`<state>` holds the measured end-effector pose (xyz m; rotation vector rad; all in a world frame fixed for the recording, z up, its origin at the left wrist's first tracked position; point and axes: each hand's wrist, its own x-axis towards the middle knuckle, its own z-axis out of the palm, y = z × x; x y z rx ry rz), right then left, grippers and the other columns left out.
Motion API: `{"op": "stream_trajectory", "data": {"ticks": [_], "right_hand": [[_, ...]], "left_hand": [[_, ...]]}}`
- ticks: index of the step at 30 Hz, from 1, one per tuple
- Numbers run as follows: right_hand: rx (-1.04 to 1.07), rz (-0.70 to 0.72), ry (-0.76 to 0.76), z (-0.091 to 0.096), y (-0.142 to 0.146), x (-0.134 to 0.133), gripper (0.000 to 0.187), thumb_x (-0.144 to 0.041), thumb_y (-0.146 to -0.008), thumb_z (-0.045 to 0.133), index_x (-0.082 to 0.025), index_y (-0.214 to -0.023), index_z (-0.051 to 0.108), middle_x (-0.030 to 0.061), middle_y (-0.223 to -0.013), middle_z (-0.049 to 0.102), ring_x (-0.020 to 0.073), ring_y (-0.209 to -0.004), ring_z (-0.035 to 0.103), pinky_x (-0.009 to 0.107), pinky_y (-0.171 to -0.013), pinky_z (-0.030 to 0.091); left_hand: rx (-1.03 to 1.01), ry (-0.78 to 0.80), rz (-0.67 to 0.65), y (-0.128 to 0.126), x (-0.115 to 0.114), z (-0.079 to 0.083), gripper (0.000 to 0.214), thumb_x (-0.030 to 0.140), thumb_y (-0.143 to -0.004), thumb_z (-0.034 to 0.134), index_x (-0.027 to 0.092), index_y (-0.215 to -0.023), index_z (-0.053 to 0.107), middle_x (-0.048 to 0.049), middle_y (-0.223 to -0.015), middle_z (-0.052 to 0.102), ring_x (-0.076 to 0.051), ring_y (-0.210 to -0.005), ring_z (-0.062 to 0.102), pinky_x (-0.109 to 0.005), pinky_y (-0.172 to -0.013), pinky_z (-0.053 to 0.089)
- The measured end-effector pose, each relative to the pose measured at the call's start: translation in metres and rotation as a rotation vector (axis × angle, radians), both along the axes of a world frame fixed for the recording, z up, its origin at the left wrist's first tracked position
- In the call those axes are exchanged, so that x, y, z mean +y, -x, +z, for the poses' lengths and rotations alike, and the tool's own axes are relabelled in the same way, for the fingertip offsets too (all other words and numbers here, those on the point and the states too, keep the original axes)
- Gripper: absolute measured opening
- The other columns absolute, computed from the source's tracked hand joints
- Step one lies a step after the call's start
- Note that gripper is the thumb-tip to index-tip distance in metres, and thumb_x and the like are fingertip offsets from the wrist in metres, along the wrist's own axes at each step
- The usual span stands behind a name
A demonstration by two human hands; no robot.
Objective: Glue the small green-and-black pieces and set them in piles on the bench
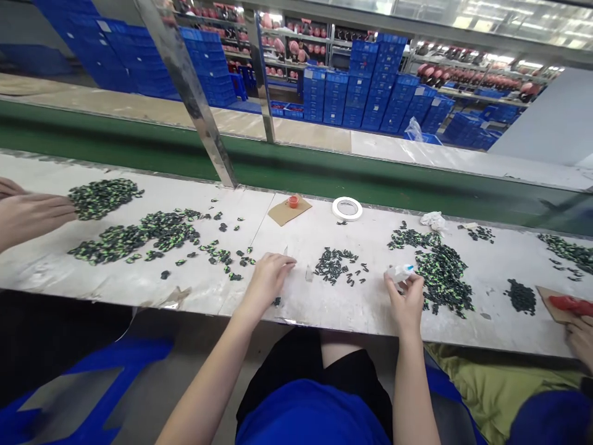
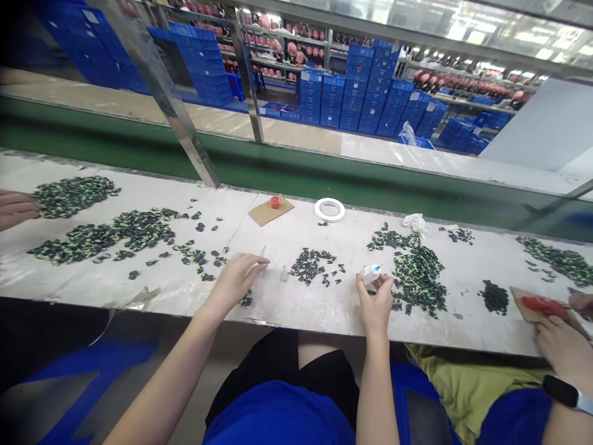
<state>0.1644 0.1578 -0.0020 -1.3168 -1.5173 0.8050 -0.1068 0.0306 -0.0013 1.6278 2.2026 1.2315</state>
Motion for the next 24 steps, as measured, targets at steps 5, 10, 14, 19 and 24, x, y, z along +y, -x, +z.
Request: {"op": "stream_trajectory", "data": {"ticks": [5, 10, 14, 19, 24], "right_hand": [[0.379, 0.092, 0.039, 0.001, 0.003, -0.029, 0.036, -0.042, -0.066, 0.075, -0.020, -0.083, 0.052, -0.0026, -0.068, 0.059, 0.0131, -0.059, 0.056, 0.027, -0.059, 0.045], [0.586, -0.007, 0.129, -0.009, 0.014, -0.044, 0.035, -0.050, -0.067, 0.070, -0.017, -0.074, 0.058, -0.0015, -0.064, 0.057, 0.0091, -0.050, 0.047, 0.022, -0.045, 0.035], [0.507, -0.020, 0.178, -0.014, 0.023, -0.051, 0.042, -0.058, -0.074, 0.061, -0.016, -0.071, 0.058, -0.0016, -0.057, 0.054, 0.0097, -0.046, 0.044, 0.023, -0.043, 0.033], [0.244, -0.087, 0.044, -0.013, 0.032, -0.063, 0.042, -0.056, -0.072, 0.063, -0.016, -0.062, 0.055, -0.0021, -0.052, 0.053, 0.0127, -0.050, 0.048, 0.025, -0.049, 0.038], [0.110, -0.111, -0.036, -0.011, 0.035, -0.068, 0.039, -0.053, -0.075, 0.060, -0.017, -0.061, 0.056, -0.0023, -0.049, 0.055, 0.0141, -0.049, 0.050, 0.025, -0.052, 0.039]], "left_hand": [[-0.349, -0.077, -0.134, -0.069, -0.003, -0.011, 0.019, 0.029, -0.085, 0.056, 0.020, -0.092, 0.072, -0.0070, -0.090, 0.073, -0.021, -0.085, 0.068, -0.034, -0.078, 0.054], [-0.275, -0.121, -0.086, -0.101, -0.003, -0.030, 0.016, 0.024, -0.085, 0.059, 0.021, -0.091, 0.073, -0.0070, -0.083, 0.072, -0.022, -0.084, 0.065, -0.038, -0.079, 0.052], [-0.126, -0.143, -0.064, -0.098, -0.004, -0.035, 0.008, 0.023, -0.082, 0.066, 0.023, -0.081, 0.074, -0.0057, -0.080, 0.072, -0.025, -0.090, 0.060, -0.043, -0.083, 0.049], [-0.125, -0.150, -0.101, -0.092, -0.008, -0.039, 0.018, 0.021, -0.081, 0.066, 0.024, -0.098, 0.072, -0.0056, -0.091, 0.074, -0.024, -0.095, 0.063, -0.040, -0.082, 0.050], [-0.150, -0.138, -0.063, -0.094, -0.010, -0.040, 0.013, 0.020, -0.082, 0.066, 0.024, -0.092, 0.073, -0.0037, -0.088, 0.075, -0.021, -0.089, 0.067, -0.038, -0.083, 0.050]]}}
